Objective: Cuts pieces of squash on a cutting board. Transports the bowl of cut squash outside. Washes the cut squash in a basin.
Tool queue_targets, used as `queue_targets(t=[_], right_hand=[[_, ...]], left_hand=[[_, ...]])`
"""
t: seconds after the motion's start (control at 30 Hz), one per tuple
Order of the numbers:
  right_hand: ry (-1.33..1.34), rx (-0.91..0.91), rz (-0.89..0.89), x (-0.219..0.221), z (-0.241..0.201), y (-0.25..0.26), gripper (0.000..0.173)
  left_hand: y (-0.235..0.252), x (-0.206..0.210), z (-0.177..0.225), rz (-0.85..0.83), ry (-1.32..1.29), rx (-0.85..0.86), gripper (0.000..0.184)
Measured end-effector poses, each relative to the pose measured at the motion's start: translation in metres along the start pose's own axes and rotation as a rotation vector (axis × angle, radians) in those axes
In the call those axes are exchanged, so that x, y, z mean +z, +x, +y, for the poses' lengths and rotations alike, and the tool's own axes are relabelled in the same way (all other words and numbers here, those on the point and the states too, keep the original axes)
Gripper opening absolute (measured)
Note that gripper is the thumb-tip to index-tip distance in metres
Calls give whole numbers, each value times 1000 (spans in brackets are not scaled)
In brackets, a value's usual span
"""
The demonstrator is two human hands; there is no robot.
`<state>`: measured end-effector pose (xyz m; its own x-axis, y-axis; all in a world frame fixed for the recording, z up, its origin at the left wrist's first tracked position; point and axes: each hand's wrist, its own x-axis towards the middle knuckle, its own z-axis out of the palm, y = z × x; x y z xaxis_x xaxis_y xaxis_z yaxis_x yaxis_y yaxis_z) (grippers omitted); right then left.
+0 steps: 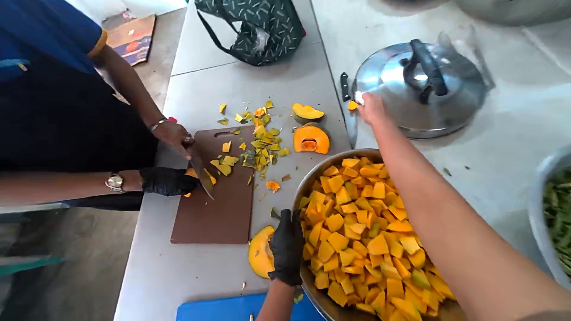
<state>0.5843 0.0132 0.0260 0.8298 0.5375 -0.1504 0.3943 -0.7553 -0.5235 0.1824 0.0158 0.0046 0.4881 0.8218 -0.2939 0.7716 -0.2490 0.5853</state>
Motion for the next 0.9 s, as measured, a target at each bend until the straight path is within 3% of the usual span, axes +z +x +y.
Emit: queue_targets(t=[0.2, 0.4, 0.57, 0.73, 0.83, 0.9], right_hand=[[-50, 168, -55, 25, -17, 55, 44], [-158, 221, -103, 40, -28, 65, 59], [-78, 175, -79, 45, -19, 66, 58], [230, -164, 222, 7, -23, 7, 44], [330, -335, 56, -19, -8, -83, 42], [235, -386, -75, -41, 16, -145, 39]], left_hand=[[1, 7, -1, 108, -9, 69, 30], [-2, 10, -5, 157, -22, 128, 28], [-3, 7, 1, 124, -5, 94, 29], [-2, 0, 9, 33, 25, 38, 38], [1, -2, 6, -40, 36, 6, 39], [2, -2, 5, -70, 59, -29, 39]])
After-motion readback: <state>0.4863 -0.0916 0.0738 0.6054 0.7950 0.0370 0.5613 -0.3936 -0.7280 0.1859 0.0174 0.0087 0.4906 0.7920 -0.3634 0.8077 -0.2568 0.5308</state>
